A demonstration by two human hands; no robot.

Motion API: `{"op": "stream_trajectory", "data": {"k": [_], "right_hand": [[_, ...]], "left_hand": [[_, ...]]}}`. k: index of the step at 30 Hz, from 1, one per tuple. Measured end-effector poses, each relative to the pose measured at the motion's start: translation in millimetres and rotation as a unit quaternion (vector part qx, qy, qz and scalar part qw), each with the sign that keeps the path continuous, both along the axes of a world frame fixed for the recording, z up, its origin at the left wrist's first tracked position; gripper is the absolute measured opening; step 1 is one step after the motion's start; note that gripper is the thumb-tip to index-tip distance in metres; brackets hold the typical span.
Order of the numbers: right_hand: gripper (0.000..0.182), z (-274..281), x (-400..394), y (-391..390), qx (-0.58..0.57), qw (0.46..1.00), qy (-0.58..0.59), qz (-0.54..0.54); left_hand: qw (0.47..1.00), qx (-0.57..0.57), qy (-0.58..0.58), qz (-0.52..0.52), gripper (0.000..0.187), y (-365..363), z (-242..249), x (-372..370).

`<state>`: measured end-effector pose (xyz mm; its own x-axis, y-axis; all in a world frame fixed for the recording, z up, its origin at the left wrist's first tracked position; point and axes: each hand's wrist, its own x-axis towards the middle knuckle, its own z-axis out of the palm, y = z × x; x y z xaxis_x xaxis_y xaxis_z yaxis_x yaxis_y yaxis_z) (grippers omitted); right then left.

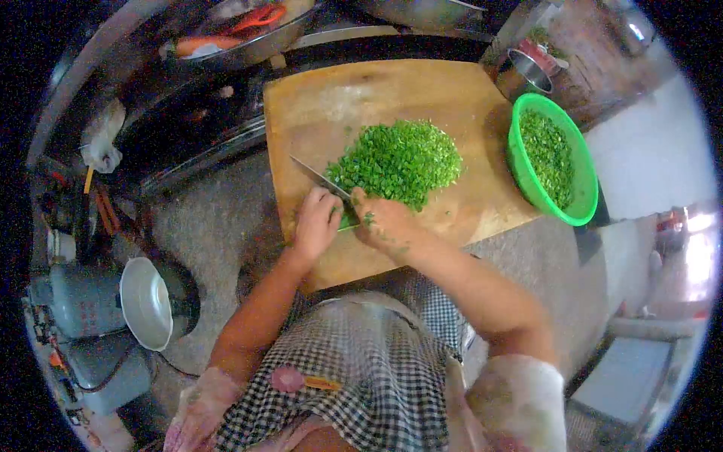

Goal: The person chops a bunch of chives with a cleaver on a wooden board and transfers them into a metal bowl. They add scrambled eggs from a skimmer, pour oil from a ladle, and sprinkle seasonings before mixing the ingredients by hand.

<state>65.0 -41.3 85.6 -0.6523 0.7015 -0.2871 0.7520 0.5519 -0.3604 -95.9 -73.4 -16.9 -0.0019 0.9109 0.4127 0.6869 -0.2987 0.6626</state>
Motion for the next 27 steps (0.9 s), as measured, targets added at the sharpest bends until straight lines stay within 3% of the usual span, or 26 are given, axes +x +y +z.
{"op": "stream_trajectory", "data": {"k": [6, 7, 13, 15, 20, 24, 26, 27], "right_hand": [[0.037, -5, 11, 8, 0.035, 0.996, 0.076, 0.012], [0.038, 13, 10, 3, -0.016, 0.999, 0.029, -0.018], [0.049, -18, -7, -1, 0.057, 0.998, 0.021, 0.025], [0.051, -23, -3, 0, 0.035, 0.998, 0.046, -0.004], [0.048, -39, 12, 9, 0.046, 0.992, 0.106, -0.050], [0.039, -3, 26, 7, 0.035, 0.985, 0.150, -0.084], [0.033, 2, 36, 5, 0.118, 0.980, 0.155, -0.040], [0.033, 5, 39, 4, 0.107, 0.985, 0.132, -0.029]], "left_hand": [[0.999, 0.011, 0.042, -0.001, 0.014, -4, -1, -6], [0.999, 0.007, 0.038, 0.001, 0.015, -4, -1, -6], [0.999, -0.033, 0.036, 0.001, 0.026, -11, -1, -7], [0.999, 0.012, 0.038, -0.009, 0.030, -23, 4, -3], [0.998, -0.019, 0.035, -0.039, 0.034, -15, 1, 7], [0.997, -0.049, 0.039, -0.049, 0.033, 7, 7, 20], [0.999, -0.038, 0.009, 0.002, 0.030, 8, 5, 26], [0.999, -0.033, -0.005, 0.028, 0.029, 8, 6, 28]]}}
